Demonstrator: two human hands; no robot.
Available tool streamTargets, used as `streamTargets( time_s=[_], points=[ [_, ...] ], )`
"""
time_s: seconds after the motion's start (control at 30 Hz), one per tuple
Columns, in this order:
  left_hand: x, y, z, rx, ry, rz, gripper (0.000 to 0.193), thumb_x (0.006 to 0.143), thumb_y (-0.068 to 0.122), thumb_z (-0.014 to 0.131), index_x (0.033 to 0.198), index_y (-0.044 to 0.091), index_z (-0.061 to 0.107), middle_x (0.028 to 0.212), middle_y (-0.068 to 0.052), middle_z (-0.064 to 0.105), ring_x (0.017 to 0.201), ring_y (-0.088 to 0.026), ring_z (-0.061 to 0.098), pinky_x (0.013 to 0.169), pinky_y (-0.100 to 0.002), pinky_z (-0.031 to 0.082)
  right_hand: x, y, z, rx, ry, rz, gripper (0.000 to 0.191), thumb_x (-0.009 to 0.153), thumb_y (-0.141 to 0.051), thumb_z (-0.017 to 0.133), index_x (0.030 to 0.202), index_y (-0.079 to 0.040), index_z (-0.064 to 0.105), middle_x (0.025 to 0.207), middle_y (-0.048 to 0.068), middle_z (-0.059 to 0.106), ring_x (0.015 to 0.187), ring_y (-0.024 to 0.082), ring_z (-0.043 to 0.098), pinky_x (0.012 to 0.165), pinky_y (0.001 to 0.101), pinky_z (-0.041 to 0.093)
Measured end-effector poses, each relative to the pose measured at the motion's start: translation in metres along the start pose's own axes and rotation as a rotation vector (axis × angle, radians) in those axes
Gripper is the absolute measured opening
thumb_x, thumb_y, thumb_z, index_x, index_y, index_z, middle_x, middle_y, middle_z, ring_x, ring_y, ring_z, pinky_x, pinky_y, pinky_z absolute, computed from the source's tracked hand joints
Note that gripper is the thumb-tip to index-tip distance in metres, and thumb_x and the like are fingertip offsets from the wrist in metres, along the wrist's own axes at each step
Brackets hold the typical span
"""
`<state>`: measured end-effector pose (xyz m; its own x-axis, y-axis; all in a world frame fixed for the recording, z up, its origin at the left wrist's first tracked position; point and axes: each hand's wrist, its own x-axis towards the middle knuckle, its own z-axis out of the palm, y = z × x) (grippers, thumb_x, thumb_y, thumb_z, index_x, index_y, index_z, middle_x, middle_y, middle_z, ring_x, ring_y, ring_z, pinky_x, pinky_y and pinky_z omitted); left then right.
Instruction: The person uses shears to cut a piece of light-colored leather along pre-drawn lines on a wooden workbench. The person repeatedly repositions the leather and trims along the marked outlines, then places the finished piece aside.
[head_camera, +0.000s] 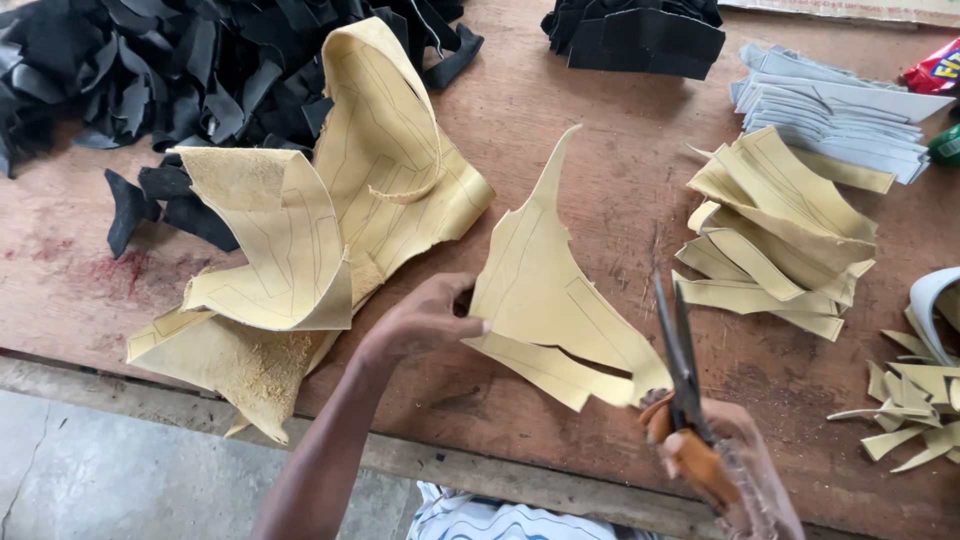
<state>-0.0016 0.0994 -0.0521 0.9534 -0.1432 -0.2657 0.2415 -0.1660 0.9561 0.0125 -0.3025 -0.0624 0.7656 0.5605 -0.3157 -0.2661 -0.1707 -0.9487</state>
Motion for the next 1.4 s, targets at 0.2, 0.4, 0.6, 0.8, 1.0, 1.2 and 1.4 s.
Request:
streamTargets(
  time_s=[0.2,0.4,0.6,0.8,1.0,1.2,1.4],
  points=[
    [0.01,0.02,0.012,-0.316,0.02,0.017,0.042,0.089,0.019,0.078,0.126,-0.001,0.071,0.097,-0.008,0.075,0.08,-0.015,0.065,0.071,-0.029,0.058,0.017,0.01,0.047,0.021,-0.07,0.173,0.017,0.073,-0.01,0.073,0.084,0.001,0.078,0.08,0.016,0.076,0.041,0.02,0.064,0.036,0.0367,0.054],
    [0.023,0.064,0.022,-0.585,0.166,0.281,0.075,0.074,0.008,0.085,0.141,0.001,0.052,0.117,-0.013,0.072,0.105,-0.022,0.073,0.093,-0.039,0.066,0.015,-0.006,0.07,0.195,-0.105,0.372,0.023,0.079,0.0,0.067,0.101,0.0,0.073,0.091,0.015,0.07,0.069,0.018,0.067,0.061,0.0345,0.058],
    [0.027,0.088,0.035,-0.493,0.204,0.326,0.069,0.082,-0.002,0.077,0.145,0.002,0.05,0.121,-0.016,0.071,0.115,-0.028,0.071,0.099,-0.038,0.064,0.027,-0.028,0.074,0.027,0.033,0.354,0.016,0.084,-0.017,0.07,0.092,-0.003,0.072,0.111,0.013,0.074,0.084,0.019,0.071,0.075,0.0371,0.06],
    [0.024,0.089,0.05,-0.407,0.235,0.315,0.069,0.083,-0.003,0.075,0.146,0.005,0.048,0.124,-0.015,0.07,0.119,-0.026,0.07,0.096,-0.037,0.062,0.048,-0.043,0.08,-0.351,0.016,-0.015,0.016,0.088,-0.026,0.067,0.092,-0.012,0.071,0.119,0.009,0.074,0.1,0.014,0.07,0.084,0.034,0.056],
    [0.026,0.082,0.054,-0.421,0.236,0.327,0.064,0.086,0.0,0.075,0.145,0.003,0.049,0.123,-0.017,0.07,0.118,-0.027,0.071,0.097,-0.038,0.066,0.054,-0.052,0.081,-0.298,0.061,0.13,0.031,0.086,-0.038,0.062,0.094,-0.009,0.07,0.081,0.016,0.062,0.061,0.019,0.055,0.053,0.0386,0.046],
    [0.029,0.078,0.057,-0.401,0.233,0.353,0.066,0.086,0.001,0.076,0.146,0.002,0.047,0.121,-0.019,0.07,0.116,-0.029,0.072,0.098,-0.039,0.066,0.06,-0.03,0.073,-0.191,0.074,-0.004,0.034,0.083,-0.041,0.066,0.089,-0.009,0.074,0.092,0.008,0.075,0.063,0.014,0.062,0.051,0.0349,0.052],
    [0.032,0.077,0.059,-0.374,0.269,0.291,0.073,0.084,0.003,0.075,0.149,0.003,0.042,0.121,-0.019,0.07,0.116,-0.03,0.071,0.093,-0.039,0.063,0.069,0.003,0.065,0.026,0.059,0.01,0.041,0.079,-0.045,0.074,0.094,-0.007,0.076,0.096,0.009,0.075,0.069,0.014,0.069,0.056,0.0332,0.062]
  ],
)
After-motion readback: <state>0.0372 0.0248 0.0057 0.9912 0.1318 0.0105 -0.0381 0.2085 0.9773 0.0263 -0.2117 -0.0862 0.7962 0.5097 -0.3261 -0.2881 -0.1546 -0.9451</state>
